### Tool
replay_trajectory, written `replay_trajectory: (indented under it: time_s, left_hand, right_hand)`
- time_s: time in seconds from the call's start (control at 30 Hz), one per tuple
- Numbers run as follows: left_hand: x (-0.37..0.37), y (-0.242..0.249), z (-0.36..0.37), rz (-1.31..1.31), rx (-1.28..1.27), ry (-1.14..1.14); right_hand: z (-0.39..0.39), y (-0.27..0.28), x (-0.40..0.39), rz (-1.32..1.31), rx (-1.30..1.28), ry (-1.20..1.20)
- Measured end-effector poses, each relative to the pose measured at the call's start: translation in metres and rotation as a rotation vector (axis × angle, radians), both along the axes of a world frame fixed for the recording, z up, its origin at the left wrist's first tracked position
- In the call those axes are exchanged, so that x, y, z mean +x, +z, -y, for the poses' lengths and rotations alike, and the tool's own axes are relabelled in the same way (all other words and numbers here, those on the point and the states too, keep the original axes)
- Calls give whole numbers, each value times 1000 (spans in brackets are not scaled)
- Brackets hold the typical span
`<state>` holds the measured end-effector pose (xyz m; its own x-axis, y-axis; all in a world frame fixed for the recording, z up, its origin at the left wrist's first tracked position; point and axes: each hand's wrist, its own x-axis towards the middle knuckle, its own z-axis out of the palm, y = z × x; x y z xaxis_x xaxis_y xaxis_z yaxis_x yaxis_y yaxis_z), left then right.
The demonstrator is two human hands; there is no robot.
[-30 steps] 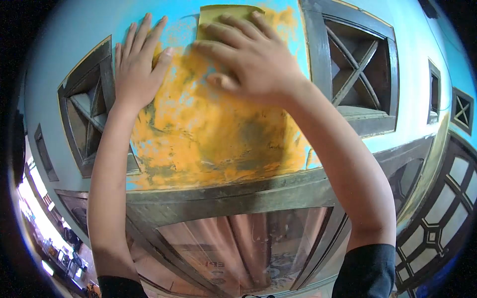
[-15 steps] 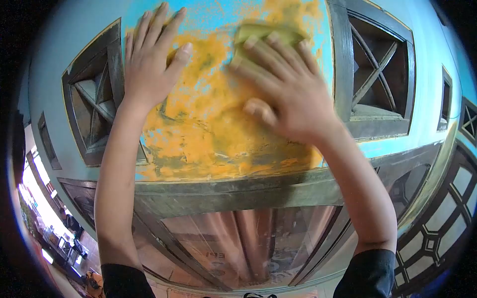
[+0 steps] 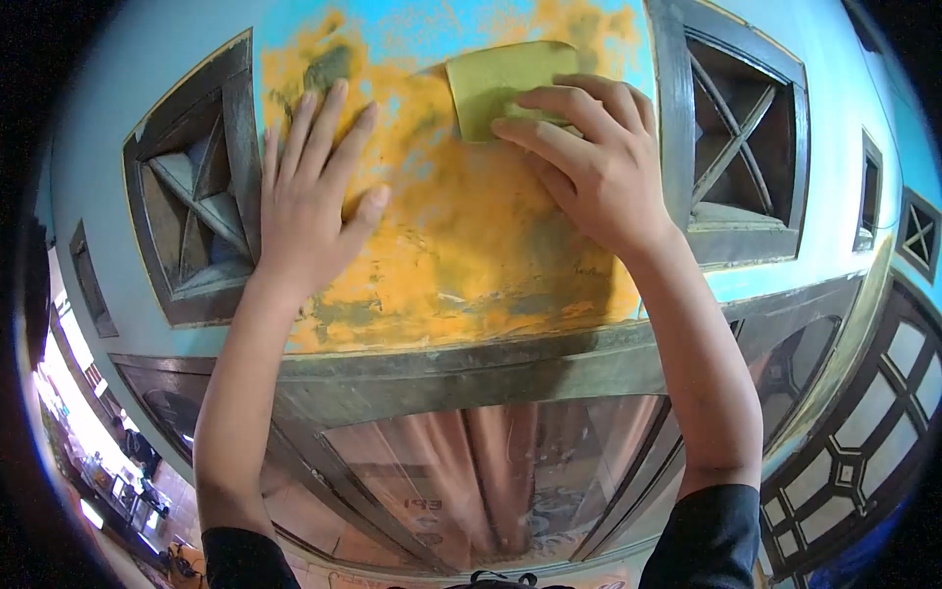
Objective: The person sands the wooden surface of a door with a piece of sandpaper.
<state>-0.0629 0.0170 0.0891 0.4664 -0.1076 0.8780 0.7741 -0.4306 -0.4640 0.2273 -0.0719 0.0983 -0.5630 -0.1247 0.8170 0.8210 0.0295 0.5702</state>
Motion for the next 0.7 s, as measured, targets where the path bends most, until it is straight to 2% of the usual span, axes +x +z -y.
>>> replay_trajectory:
  time_s: [0.13,0.17,0.37,0.47,0.5,0.6,0.63,0.7]
  left_hand:
    - [8,-14,10,6,-74,-100]
    - [10,-15,16,-20,-77,-109]
    - [77,-13,42,-341,-6,-651]
    - [105,6,44,-244,-6,-502]
    - [105,12,40,-210,-27,-360]
    - [89,28,20,-320,94,-160]
    - [84,34,19,-324,64,-176]
    - [66,58,13,-203,138,-59]
  right_hand:
    - [-3,2,6,-47,-60,127]
    - [-1,2,7,-33,-120,96]
    - [2,-4,3,-1,-232,64]
    - [1,-17,12,-61,-274,164]
    - [6,-17,11,-59,-277,189]
    - [8,-28,17,-93,-265,239]
    - [11,-33,17,-129,-258,268]
    - [13,-36,21,-190,-256,279]
